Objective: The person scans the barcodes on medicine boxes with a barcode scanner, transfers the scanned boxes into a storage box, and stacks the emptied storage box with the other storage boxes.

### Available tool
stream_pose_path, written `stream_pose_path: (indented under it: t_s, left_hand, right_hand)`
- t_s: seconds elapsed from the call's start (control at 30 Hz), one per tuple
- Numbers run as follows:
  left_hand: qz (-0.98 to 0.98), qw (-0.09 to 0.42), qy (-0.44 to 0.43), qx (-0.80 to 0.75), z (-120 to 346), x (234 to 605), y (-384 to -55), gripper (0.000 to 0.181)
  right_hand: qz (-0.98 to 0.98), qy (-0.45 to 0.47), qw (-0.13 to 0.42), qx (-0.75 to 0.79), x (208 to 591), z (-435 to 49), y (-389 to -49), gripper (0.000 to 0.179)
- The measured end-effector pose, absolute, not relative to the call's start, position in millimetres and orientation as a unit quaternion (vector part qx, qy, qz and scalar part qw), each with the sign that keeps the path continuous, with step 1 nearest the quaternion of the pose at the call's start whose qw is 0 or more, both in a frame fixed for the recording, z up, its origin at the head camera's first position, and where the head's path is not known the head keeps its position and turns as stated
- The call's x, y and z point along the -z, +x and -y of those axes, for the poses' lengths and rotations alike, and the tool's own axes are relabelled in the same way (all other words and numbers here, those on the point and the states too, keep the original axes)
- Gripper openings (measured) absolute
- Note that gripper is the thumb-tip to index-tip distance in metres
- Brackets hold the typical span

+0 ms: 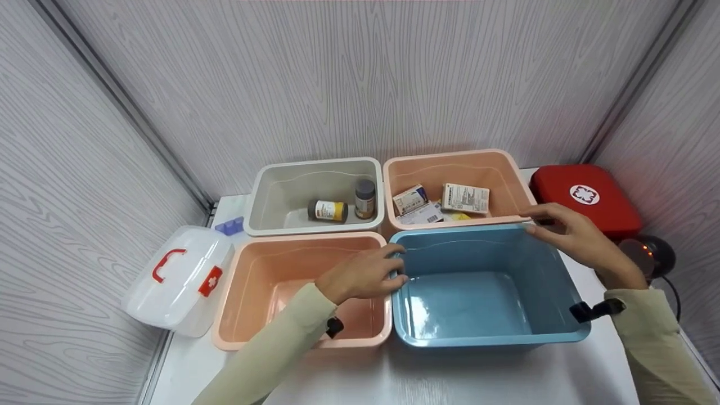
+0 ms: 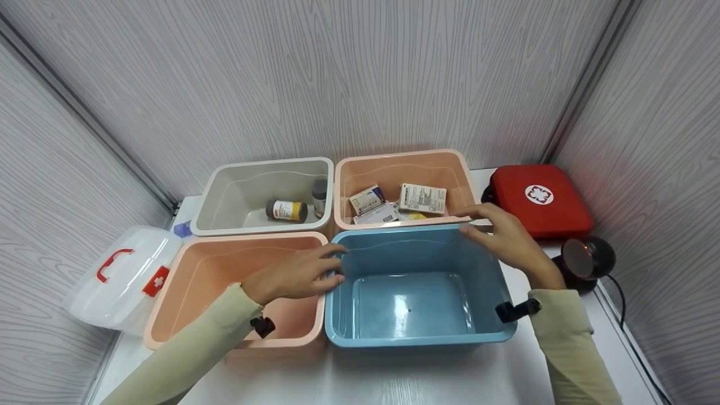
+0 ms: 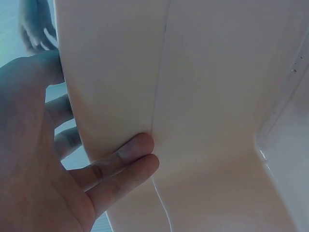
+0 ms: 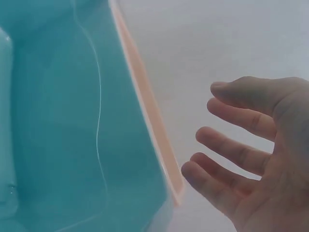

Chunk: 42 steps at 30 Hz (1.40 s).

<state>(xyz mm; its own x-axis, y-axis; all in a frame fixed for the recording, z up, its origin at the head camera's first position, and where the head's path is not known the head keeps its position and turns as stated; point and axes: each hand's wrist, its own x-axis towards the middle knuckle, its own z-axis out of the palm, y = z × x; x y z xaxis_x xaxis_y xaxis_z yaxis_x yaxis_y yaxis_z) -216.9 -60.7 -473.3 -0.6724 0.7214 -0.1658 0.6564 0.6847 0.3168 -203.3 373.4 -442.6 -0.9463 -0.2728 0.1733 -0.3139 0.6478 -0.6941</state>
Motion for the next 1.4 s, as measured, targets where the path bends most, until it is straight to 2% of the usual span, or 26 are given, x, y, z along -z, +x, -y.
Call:
stream_pose_path:
  t_s: [0.17,0.5,0.63,1.0,1.3,1.4]
  left_hand:
    - [-0.906,0.146,0.381,-0.112,58.9,472.4,-217.5,0.041]
    - [-0.905,0.158,0.38,-0.113,58.6,469.2,-216.8,0.042]
    - [-0.905,0.164,0.376,-0.114,58.6,467.4,-216.4,0.042]
    - [-0.915,0.158,0.344,-0.141,59.2,460.5,-214.4,0.045]
    - [-0.941,0.103,0.304,-0.106,50.5,460.1,-221.8,0.045]
    - [-0.945,0.092,0.297,-0.098,47.8,460.7,-223.4,0.042]
  right_hand:
    - [0.905,0.131,0.017,-0.405,453.0,-385.6,-178.5,0.041]
    - [0.901,0.1,0.062,-0.418,473.7,-408.9,-140.6,0.043]
    - [0.892,0.107,0.061,-0.435,483.5,-415.7,-126.7,0.045]
    - [0.898,0.051,-0.06,-0.432,499.4,-420.5,-101.5,0.053]
    - [0.876,0.041,-0.146,-0.458,503.0,-417.4,-95.0,0.069]
    - [0.873,0.044,-0.155,-0.46,504.7,-416.8,-93.7,0.071]
